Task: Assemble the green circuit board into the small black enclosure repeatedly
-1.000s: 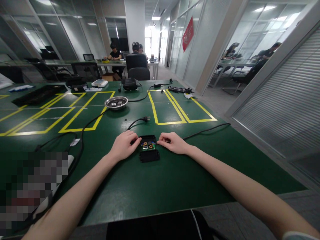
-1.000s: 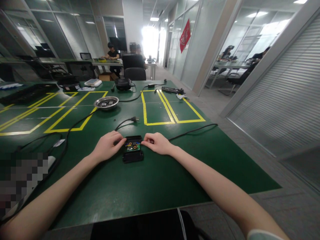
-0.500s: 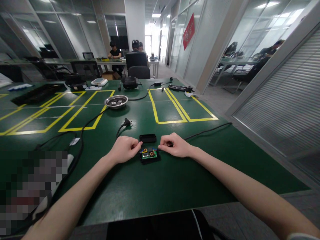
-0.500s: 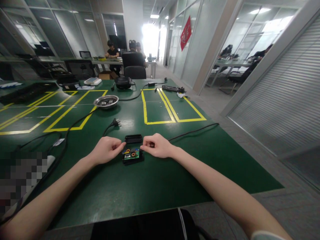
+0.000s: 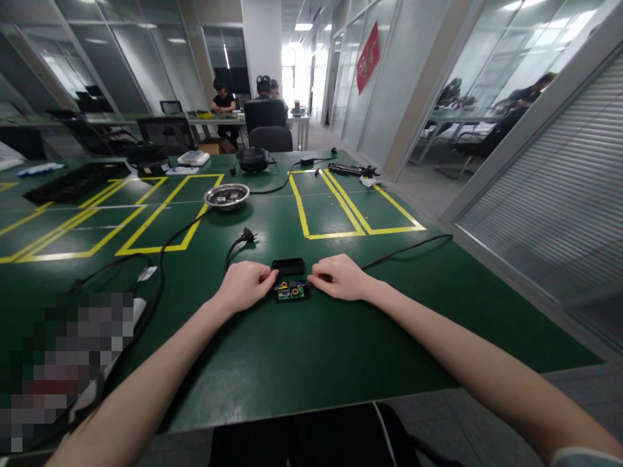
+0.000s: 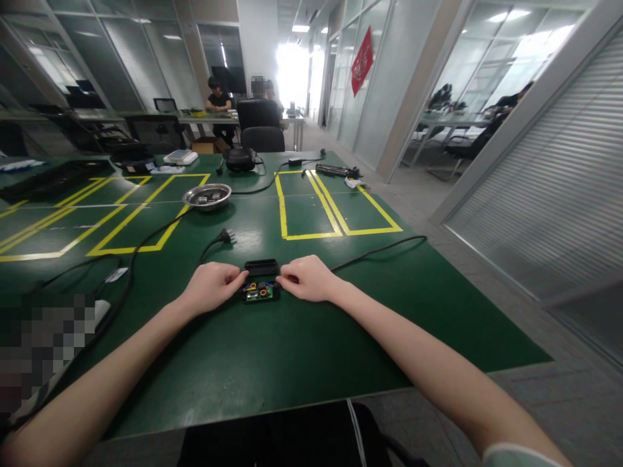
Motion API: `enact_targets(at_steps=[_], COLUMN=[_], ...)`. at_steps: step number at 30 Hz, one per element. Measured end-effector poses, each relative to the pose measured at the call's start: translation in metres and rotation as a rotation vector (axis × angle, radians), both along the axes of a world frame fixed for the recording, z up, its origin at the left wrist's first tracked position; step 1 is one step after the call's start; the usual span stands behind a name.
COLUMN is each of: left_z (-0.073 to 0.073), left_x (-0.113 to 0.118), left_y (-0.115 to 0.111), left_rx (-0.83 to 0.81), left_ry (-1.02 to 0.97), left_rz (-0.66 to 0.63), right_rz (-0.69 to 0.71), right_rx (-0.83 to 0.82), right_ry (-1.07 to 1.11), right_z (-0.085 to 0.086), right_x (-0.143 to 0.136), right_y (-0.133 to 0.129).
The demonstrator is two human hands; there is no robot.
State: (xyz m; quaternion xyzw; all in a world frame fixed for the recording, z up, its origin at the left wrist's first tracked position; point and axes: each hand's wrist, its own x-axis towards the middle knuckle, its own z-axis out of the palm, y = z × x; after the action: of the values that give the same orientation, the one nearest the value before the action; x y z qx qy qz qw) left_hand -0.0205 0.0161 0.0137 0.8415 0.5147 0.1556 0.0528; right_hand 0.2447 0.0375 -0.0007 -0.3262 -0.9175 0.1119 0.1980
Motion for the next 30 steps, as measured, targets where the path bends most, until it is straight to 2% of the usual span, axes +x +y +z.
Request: enact_targets(at_steps=[7, 11, 15, 20, 23, 26, 30], left_z=[-0.005, -0.003, -0.003, -0.006, -0.007, -0.007, -0.008], left_x=[0.001, 0.002, 0.003, 0.003, 0.004, 0.002, -0.002], left_y=[-0.003, 0.000, 0.007, 0.010, 0.010, 0.011, 0.011], left_rx=[-0.047, -0.012, 0.050, 0.013, 0.011, 0.020, 0.048], left_ry=[0.005, 0.053, 0.088, 0.081, 0.086, 0.072, -0.057], left_rz=[-0.091, -0.092, -0.037, -0.072, -0.074, -0.042, -0.019], right_rz=[0.037, 0.084, 0.038, -0.027, -0.061, -0.109, -0.142], right_rx=[-0.006, 0.087, 0.111, 0.059, 0.044, 0.097, 0.118], right_ry=[-0.027, -0.046, -0.099, -0.113, -0.065, 0.061, 0.212], right_z=[-0.002, 0.002, 0.005, 0.004, 0.001, -0.006, -0.015], right_x=[-0.004, -0.006, -0.009, -0.014, -0.017, -0.019, -0.017], right_y=[-0.001, -0.002, -0.002, 0.000, 0.002, 0.004, 0.008])
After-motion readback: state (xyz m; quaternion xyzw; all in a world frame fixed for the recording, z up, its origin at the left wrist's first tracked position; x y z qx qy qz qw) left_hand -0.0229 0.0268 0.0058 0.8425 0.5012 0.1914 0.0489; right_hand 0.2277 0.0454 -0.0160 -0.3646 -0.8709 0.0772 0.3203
